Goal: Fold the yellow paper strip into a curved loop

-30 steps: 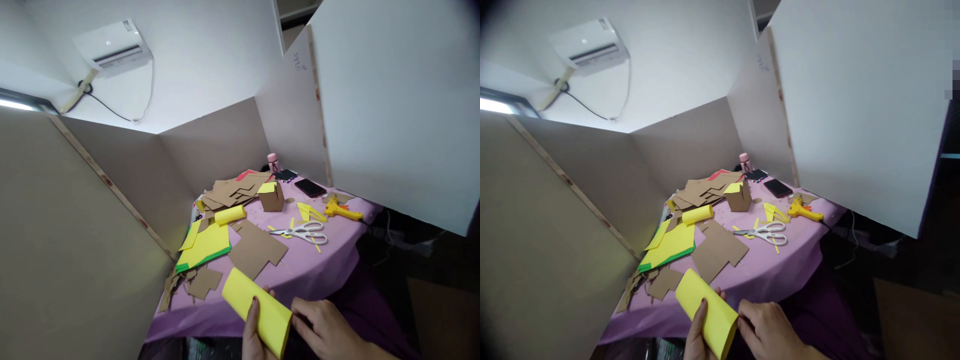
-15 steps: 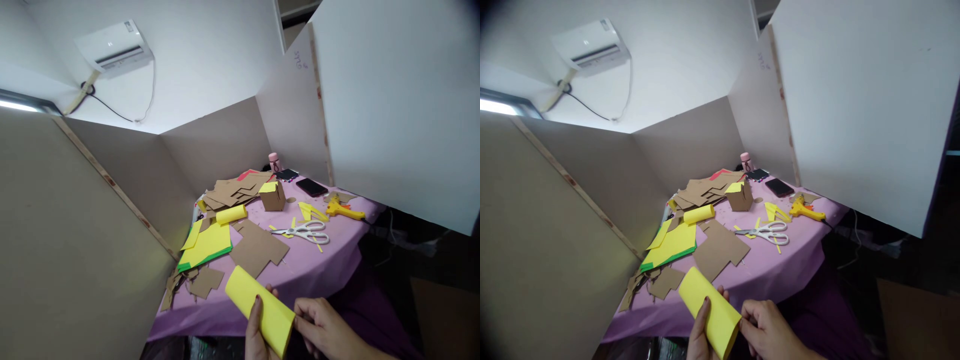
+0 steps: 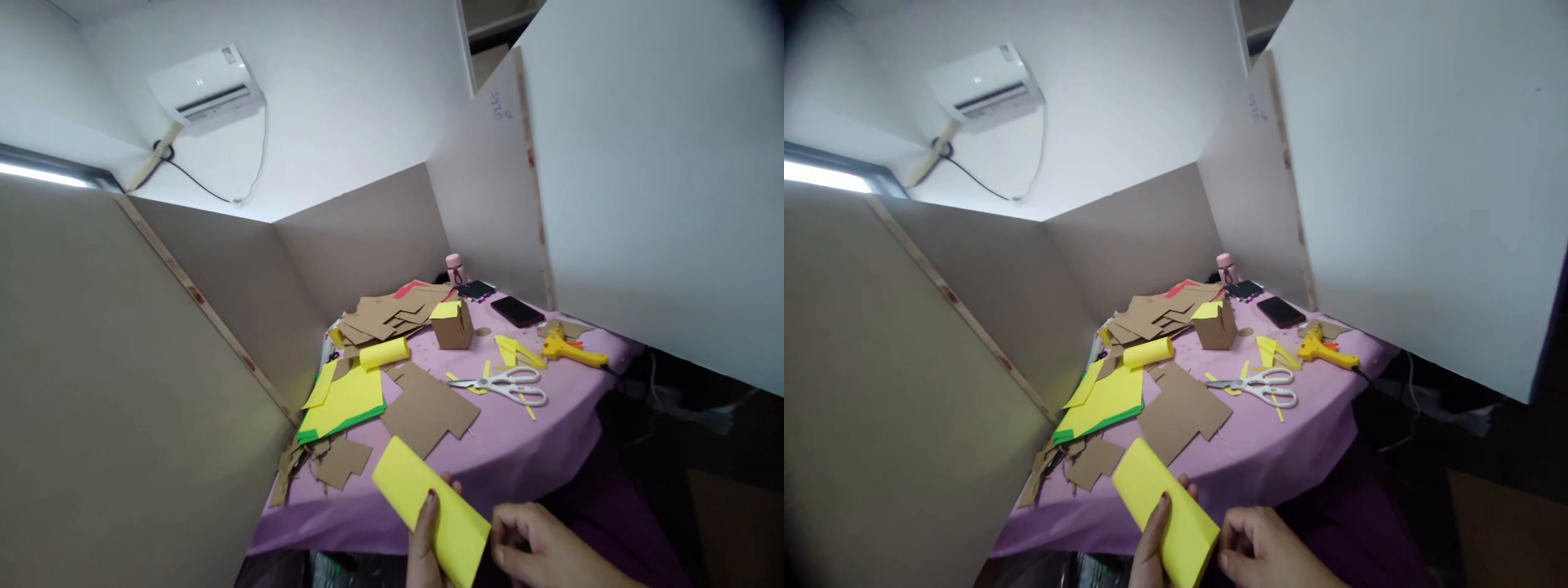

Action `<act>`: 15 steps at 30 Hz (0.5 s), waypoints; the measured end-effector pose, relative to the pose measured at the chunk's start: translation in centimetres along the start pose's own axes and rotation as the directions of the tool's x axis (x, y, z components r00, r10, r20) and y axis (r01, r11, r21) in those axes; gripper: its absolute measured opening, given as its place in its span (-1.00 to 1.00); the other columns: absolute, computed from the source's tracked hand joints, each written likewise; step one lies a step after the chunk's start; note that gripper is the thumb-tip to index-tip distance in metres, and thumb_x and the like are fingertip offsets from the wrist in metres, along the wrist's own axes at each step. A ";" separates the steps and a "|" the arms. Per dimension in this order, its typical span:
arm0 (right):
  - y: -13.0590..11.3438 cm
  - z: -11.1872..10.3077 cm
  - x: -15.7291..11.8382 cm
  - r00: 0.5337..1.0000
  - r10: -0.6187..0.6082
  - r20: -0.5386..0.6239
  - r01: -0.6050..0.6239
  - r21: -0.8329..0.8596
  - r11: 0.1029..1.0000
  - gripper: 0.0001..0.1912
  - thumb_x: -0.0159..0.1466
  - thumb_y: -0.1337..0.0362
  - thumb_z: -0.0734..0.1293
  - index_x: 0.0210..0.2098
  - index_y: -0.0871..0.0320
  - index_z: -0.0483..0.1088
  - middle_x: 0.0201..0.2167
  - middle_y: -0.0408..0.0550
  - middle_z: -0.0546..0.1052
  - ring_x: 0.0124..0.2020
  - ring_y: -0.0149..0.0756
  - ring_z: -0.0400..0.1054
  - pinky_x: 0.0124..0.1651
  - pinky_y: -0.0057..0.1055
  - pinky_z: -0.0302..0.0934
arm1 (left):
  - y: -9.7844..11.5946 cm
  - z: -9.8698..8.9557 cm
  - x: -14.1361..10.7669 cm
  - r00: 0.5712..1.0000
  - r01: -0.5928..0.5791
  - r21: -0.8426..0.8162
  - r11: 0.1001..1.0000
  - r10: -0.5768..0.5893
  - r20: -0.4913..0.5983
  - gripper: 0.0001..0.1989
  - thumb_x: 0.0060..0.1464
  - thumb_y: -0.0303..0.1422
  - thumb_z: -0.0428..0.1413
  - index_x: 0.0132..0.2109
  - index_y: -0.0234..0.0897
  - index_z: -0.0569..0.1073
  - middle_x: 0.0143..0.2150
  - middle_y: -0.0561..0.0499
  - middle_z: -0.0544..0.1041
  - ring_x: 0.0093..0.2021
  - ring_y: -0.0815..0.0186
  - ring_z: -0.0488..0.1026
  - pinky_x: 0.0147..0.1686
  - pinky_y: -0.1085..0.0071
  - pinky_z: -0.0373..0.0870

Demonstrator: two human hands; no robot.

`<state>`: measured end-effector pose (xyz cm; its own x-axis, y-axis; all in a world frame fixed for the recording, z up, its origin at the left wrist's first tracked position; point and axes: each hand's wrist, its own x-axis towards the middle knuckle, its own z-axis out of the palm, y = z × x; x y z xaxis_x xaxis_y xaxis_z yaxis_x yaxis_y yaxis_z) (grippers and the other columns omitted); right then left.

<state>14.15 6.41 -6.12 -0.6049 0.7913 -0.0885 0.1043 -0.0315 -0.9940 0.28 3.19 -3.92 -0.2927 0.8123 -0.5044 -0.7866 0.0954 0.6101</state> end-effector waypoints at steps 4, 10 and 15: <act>-0.2 -1.1 0.0 0.988 -0.060 -0.139 0.074 0.098 0.992 -0.59 0.19 -0.11 0.22 -0.30 0.13 0.34 -0.46 -0.13 0.45 -0.43 -0.30 0.37 -0.43 -0.45 0.21 | -0.1 -0.2 0.0 0.999 -0.035 0.065 0.997 0.034 0.014 -0.57 0.00 -0.41 0.19 0.02 -0.53 0.39 -0.24 -0.26 0.63 -0.20 0.08 0.57 -0.12 0.25 0.43; -0.8 0.1 0.1 0.968 -0.173 0.184 0.086 0.406 0.910 -0.08 -0.10 -0.16 0.47 0.12 0.18 0.20 -0.06 0.13 0.46 0.00 -0.04 0.35 0.05 -0.22 0.20 | -1.3 -0.6 0.0 0.985 -0.077 0.190 0.979 0.045 0.166 -0.57 -0.33 -0.29 0.38 -0.26 -0.48 0.56 -0.41 -0.20 0.62 -0.26 0.02 0.56 -0.19 0.26 0.41; -1.9 1.2 -1.5 0.964 -0.131 0.233 0.051 0.321 0.946 -0.27 -0.06 -0.18 0.42 -0.07 0.22 0.42 -0.24 0.04 0.55 -0.14 -0.02 0.41 -0.11 -0.26 0.27 | -1.9 -1.8 0.2 0.985 -0.103 0.343 0.934 0.048 0.164 -0.46 -0.35 -0.19 0.39 -0.20 -0.47 0.55 -0.52 -0.08 0.57 -0.49 0.21 0.51 -0.40 0.36 0.36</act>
<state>13.90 4.53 -4.14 -0.7805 0.6244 0.0300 -0.1855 -0.1856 -0.9650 0.72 2.16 -6.29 -0.2373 0.8994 -0.3672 -0.5175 0.2028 0.8313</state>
